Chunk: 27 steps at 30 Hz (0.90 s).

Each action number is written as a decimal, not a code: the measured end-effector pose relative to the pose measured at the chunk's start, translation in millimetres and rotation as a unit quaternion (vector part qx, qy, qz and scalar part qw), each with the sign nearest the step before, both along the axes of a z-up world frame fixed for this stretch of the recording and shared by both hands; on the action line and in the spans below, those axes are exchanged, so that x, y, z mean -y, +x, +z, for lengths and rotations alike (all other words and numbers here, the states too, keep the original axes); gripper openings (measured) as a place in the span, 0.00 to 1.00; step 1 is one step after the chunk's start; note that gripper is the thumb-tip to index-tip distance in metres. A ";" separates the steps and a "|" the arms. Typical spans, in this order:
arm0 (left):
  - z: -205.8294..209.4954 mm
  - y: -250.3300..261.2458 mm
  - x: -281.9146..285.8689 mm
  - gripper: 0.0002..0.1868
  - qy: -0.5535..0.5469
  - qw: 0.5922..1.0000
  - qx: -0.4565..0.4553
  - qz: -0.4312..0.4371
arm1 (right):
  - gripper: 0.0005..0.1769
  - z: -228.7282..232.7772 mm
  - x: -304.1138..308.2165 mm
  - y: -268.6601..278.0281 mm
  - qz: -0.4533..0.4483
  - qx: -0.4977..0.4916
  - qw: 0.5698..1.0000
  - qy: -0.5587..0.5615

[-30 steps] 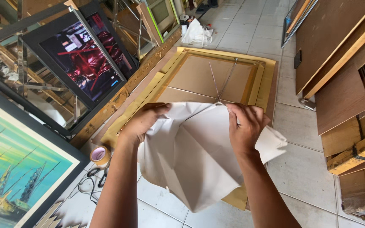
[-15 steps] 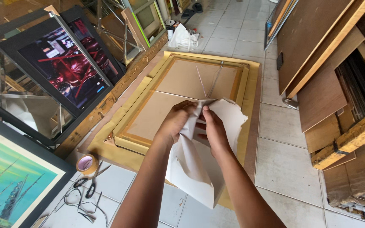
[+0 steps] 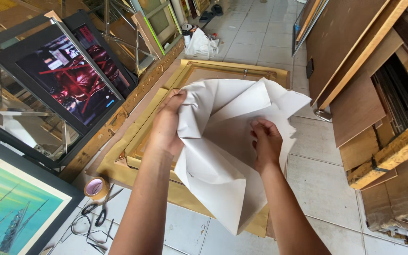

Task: The person wraps a framed artwork by first folding gold-colored paper around the corners of the frame on the floor, and then spreading a large sheet of white paper over the back of the frame, folding the edges of the white paper underneath the frame.

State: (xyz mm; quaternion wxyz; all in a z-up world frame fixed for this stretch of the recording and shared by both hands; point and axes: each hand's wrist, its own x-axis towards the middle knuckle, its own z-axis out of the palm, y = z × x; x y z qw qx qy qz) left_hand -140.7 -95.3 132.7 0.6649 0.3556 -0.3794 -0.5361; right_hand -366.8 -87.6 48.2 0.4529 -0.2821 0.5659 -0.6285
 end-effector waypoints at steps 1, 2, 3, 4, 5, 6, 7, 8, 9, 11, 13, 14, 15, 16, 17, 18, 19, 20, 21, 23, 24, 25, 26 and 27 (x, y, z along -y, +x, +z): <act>-1.2 6.1 0.5 0.04 0.006 1.000 -0.015 0.000 | 0.15 8.4 -2.5 1.1 0.022 0.020 0.999 -0.018; -4.3 11.7 0.3 0.04 0.013 0.999 -0.029 -0.001 | 0.21 14.8 -6.5 1.7 0.044 0.041 0.998 -0.034; -5.0 10.8 -3.6 0.04 0.014 0.999 -0.029 0.000 | 0.21 20.9 -7.9 7.0 0.045 0.041 0.998 -0.033; -5.4 9.4 -7.2 0.04 0.014 0.999 -0.010 -0.038 | 0.29 27.0 -9.8 11.7 0.096 0.073 0.991 -0.056; -5.6 7.4 -11.0 0.05 0.014 0.997 0.009 -0.077 | 0.38 33.3 -11.9 15.8 0.145 0.104 0.981 -0.080; -0.1 -1.5 -19.1 0.05 0.015 0.997 0.011 -0.076 | 0.38 34.2 -11.8 19.1 0.146 0.106 0.981 -0.079; 5.9 -10.8 -27.3 0.05 0.019 0.993 0.027 -0.113 | 0.43 35.5 -11.7 22.2 0.091 0.082 0.991 -0.059; 12.7 -18.9 -34.9 0.05 0.022 0.988 0.044 -0.149 | 0.48 37.6 -11.3 26.4 0.036 0.059 0.997 -0.038; 17.3 -19.7 -38.3 0.05 0.024 0.987 0.046 -0.149 | 0.48 12.5 3.3 18.7 0.036 0.061 0.997 -0.037; 27.5 -26.0 -45.2 0.04 0.021 0.980 0.071 -0.182 | 0.38 -36.5 32.0 -1.0 -0.052 -0.034 0.998 -0.004; 21.2 -17.2 -30.3 0.05 0.016 0.984 0.061 -0.164 | 0.33 -31.2 28.1 -2.0 -0.057 -0.032 0.998 -0.016; 17.1 -13.4 -23.1 0.06 0.010 0.988 0.048 -0.146 | 0.28 -28.9 25.8 -3.5 -0.060 -0.032 0.997 -0.029; 16.5 -3.8 -18.9 0.06 0.011 0.988 0.048 -0.146 | 0.28 -20.6 22.8 -6.3 -0.060 -0.032 0.997 -0.028; 16.5 4.9 -14.3 0.05 0.036 0.994 -0.019 -0.100 | 0.29 -11.3 20.6 -10.0 -0.054 -0.007 0.998 -0.032; 16.3 13.5 -9.7 0.05 0.061 0.993 -0.085 -0.053 | 0.29 -2.3 18.3 -13.8 -0.049 0.019 0.998 -0.036; 3.6 38.0 0.5 0.05 0.061 0.993 -0.087 -0.053 | 0.29 7.7 13.3 -14.7 -0.048 0.018 0.998 -0.037; -9.4 62.8 10.9 0.10 0.044 0.993 -0.109 -0.002 | 0.28 17.5 8.3 -15.2 -0.085 0.041 0.994 -0.055; -22.5 87.6 21.3 0.15 0.027 0.990 -0.132 0.048 | 0.27 27.5 2.8 -15.7 -0.121 0.063 0.988 -0.073; -18.6 96.6 8.9 0.15 0.026 0.990 -0.133 0.048 | 0.27 13.1 15.6 -34.2 -0.122 0.062 0.988 -0.074; -14.3 116.6 -17.1 0.20 0.025 0.965 -0.243 0.099 | 0.20 -17.9 40.2 -69.9 -0.148 0.176 0.971 -0.061; -26.6 129.6 -21.9 0.20 0.027 0.964 -0.245 0.099 | 0.20 -18.3 39.4 -81.3 -0.149 0.174 0.972 -0.060; -38.7 142.3 -26.6 0.22 0.021 0.957 -0.264 0.122 | 0.15 -18.3 38.7 -92.7 -0.158 0.145 0.974 -0.067; -48.9 156.3 -30.8 0.25 0.014 0.948 -0.281 0.146 | 0.11 -17.5 39.3 -102.6 -0.165 0.118 0.976 -0.074; -66.8 157.4 -34.9 0.25 0.014 0.948 -0.282 0.146 | 0.11 -16.0 37.5 -104.4 -0.165 0.117 0.977 -0.074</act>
